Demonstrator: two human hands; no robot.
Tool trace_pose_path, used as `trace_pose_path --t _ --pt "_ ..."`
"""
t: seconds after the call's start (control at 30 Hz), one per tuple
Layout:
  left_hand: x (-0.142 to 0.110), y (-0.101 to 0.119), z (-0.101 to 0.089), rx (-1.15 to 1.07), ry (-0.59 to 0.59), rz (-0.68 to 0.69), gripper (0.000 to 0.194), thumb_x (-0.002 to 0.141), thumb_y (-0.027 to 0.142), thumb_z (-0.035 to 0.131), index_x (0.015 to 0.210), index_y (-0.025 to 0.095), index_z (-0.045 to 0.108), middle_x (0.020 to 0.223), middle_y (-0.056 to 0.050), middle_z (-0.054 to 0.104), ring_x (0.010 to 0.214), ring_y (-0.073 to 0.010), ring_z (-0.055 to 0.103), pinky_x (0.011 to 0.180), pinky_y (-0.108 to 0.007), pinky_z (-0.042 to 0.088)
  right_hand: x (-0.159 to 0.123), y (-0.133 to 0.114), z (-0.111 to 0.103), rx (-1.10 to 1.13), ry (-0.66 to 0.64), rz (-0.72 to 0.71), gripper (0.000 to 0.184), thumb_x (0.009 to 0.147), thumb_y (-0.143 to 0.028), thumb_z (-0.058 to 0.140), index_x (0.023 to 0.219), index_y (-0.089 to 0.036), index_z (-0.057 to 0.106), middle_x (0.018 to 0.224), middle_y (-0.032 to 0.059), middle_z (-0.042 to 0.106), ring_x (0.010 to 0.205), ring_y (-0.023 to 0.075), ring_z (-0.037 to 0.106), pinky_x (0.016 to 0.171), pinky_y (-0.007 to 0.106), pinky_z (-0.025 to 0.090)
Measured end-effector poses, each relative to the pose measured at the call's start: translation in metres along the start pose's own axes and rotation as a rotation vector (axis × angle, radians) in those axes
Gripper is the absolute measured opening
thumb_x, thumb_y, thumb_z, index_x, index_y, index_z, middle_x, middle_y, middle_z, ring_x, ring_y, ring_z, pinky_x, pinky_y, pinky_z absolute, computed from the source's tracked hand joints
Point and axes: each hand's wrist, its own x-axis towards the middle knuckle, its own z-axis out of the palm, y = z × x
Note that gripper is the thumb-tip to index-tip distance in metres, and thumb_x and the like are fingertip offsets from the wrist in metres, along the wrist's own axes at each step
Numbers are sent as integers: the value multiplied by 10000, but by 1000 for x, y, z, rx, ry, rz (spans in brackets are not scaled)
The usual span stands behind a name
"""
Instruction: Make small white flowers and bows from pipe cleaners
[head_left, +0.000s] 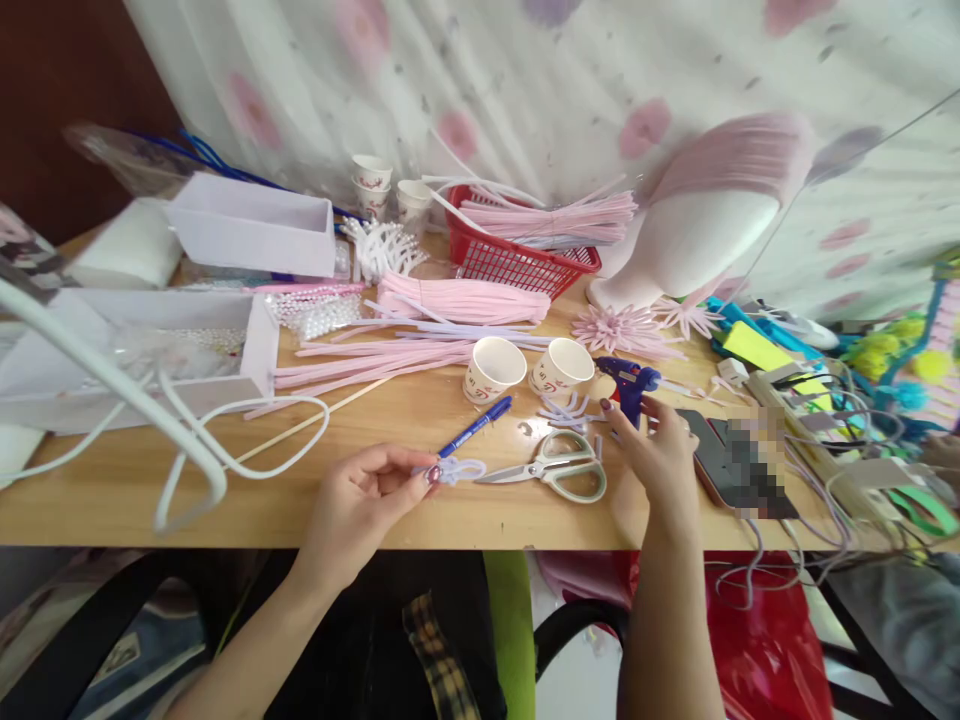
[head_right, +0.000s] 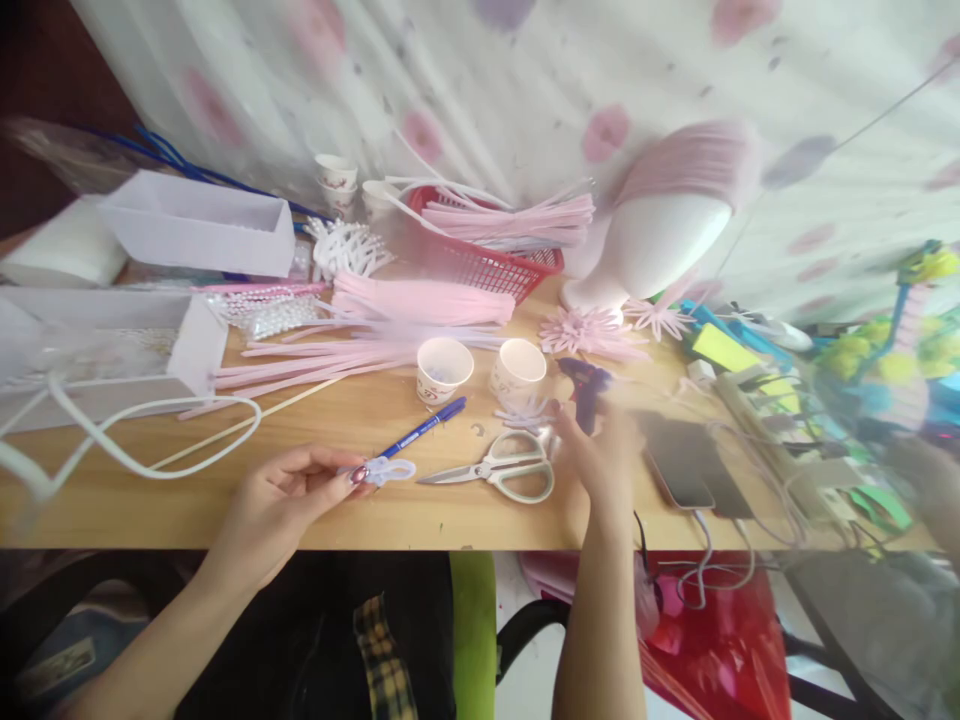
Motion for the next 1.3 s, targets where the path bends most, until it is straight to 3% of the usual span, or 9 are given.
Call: trace_pose_path --t 0.23,0.4,0.5,0.63,0.7,0.77,0.87,1.03,1.3 --pt "-2 -4 -2 59 9 -10 138 687 273 851 760 189 768 770 -37 816 798 -221 798 783 -280 644 37 -10 6 19 5 20 244 635 -440 728 638 -201 679 661 98 709 809 348 685 812 447 478" --pt "-2 -6 -3 89 -22 7 172 707 336 859 783 205 778 782 -49 825 772 -221 796 775 -279 641 36 -8 -5 99 34 28 302 679 -482 712 592 -195 669 488 40 589 598 278 622 577 348 439" --pt "0 -7 -4 95 -19 16 230 709 393 870 769 204 754 809 -63 829 782 -226 800 776 -274 638 7 -6 -27 192 63 19 416 741 -584 698 781 -169 705 639 62 675 611 247 624 515 308 429" --pt "1 -5 -4 78 -18 2 265 690 372 904 753 204 708 755 -32 810 758 -200 797 751 -235 631 -59 -10 -44 378 -9 0 456 838 -626 672 698 -192 664 656 58 665 536 185 567 439 272 387" --pt "0 -3 -3 74 -46 -13 266 683 350 913 754 199 706 741 -29 803 777 -209 800 763 -250 640 -96 -17 -42 463 -16 -63 454 857 -613 688 659 -206 647 723 76 703 592 211 614 515 311 474" --pt "-1 -3 -2 49 -4 -2 250 692 326 906 754 196 702 760 -30 807 785 -211 802 761 -257 644 -128 -26 -33 535 -113 -214 459 887 -631 655 693 -216 690 729 78 703 740 275 681 692 381 542" --pt "0 -5 -1 60 10 24 223 707 292 893 758 191 700 770 -34 816 772 -211 805 747 -260 649 -164 -36 -14 489 -227 -305 476 911 -652 608 742 -218 706 734 68 675 700 253 643 603 349 469" --pt "-2 -3 0 149 -15 50 213 729 308 879 763 190 705 811 -59 830 801 -247 812 748 -309 669 -186 -41 3 437 -257 -375 455 940 -587 582 688 -213 636 671 29 568 615 206 547 556 329 382" --pt "-3 -4 2 121 28 63 193 738 317 876 775 190 736 802 -48 825 783 -228 808 745 -292 666 -182 -45 3 425 -312 -443 333 919 -457 642 695 -222 569 630 -5 510 584 182 487 535 320 351"
